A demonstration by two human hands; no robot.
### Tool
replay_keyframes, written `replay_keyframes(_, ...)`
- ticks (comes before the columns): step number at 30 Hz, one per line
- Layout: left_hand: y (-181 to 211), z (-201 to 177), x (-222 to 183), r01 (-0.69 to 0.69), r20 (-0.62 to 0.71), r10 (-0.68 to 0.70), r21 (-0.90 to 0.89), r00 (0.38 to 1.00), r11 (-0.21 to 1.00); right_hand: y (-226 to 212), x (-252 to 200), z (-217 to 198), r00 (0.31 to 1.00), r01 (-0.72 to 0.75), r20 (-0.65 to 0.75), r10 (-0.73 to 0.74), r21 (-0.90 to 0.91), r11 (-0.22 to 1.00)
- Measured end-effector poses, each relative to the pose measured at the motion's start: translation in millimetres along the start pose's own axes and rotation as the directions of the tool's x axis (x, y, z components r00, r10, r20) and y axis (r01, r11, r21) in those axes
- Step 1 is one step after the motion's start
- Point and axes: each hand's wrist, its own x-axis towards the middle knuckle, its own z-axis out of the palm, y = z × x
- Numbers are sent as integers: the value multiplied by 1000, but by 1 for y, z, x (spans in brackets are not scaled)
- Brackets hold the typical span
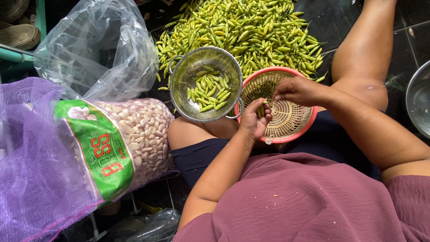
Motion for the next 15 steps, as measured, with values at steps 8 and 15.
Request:
replay_keyframes(8,-5,2,4,14,7,-14,34,1000,999,116,88,-41,953,-222,-303,9,-677,702)
replay_keyframes(15,5,12,-9,-9,22,8,37,1000,999,117,117,-47,893,-449,-372,254,-694,562)
